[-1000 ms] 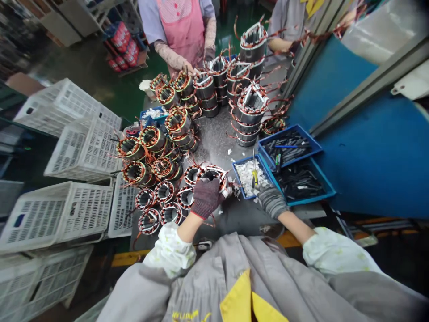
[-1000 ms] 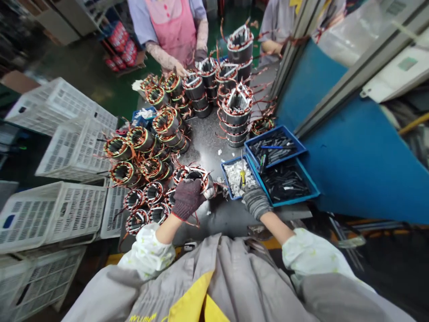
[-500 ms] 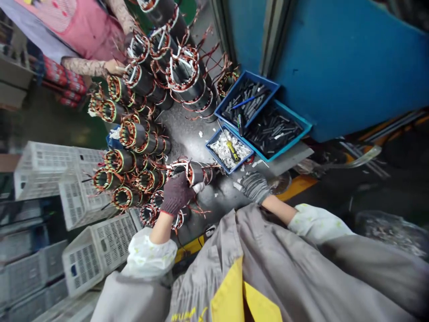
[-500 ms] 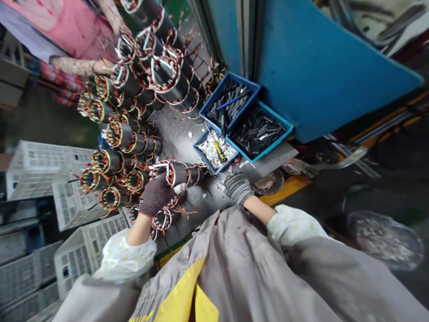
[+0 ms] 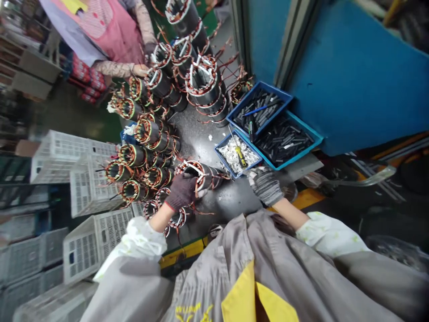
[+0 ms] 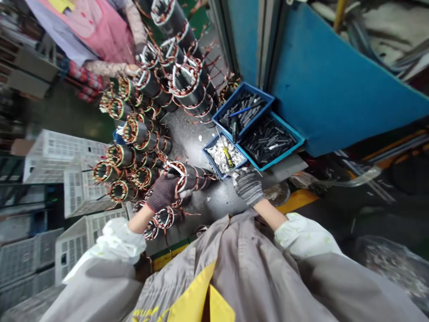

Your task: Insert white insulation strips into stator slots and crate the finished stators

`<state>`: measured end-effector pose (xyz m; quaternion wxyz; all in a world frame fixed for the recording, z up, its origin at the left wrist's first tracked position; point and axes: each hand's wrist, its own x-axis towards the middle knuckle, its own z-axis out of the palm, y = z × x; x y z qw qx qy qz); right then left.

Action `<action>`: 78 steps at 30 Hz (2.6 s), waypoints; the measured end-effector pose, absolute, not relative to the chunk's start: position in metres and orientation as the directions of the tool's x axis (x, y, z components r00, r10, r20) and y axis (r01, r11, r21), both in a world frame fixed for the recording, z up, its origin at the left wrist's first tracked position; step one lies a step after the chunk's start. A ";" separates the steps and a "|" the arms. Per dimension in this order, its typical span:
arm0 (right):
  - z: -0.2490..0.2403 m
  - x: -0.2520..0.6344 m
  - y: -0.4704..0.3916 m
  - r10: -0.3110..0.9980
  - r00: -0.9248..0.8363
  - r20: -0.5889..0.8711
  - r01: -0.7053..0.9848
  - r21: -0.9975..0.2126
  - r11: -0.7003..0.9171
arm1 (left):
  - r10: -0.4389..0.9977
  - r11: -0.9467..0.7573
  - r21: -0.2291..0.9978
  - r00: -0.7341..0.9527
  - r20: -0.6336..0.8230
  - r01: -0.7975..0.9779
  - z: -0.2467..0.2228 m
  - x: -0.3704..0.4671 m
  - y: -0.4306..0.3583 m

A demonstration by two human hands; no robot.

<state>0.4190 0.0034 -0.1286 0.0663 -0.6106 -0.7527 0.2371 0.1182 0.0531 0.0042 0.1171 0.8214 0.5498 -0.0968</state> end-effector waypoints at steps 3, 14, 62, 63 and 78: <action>-0.119 0.410 0.020 0.960 -0.276 -0.048 0.866 -0.447 0.226 | 0.942 -0.170 -0.008 0.160 -0.295 0.985 -0.002 0.162 0.029; -0.047 0.434 0.093 0.963 -0.267 -0.028 0.912 -0.332 0.243 | 0.975 0.179 0.787 -0.215 -0.061 0.590 0.030 0.098 -0.030; -0.027 0.359 0.155 0.990 -0.033 0.134 0.208 -0.968 0.138 | 0.956 0.083 0.666 -0.248 0.156 0.741 -0.020 0.118 -0.011; -0.032 0.367 0.153 0.993 -0.019 0.114 0.252 -0.961 0.115 | 0.952 -0.002 0.589 -0.179 0.248 0.808 -0.013 0.123 -0.006; -0.106 0.460 0.062 0.978 -0.090 -0.188 0.809 -0.587 -0.038 | 0.870 -0.488 0.386 0.470 0.149 0.782 -0.016 0.166 0.074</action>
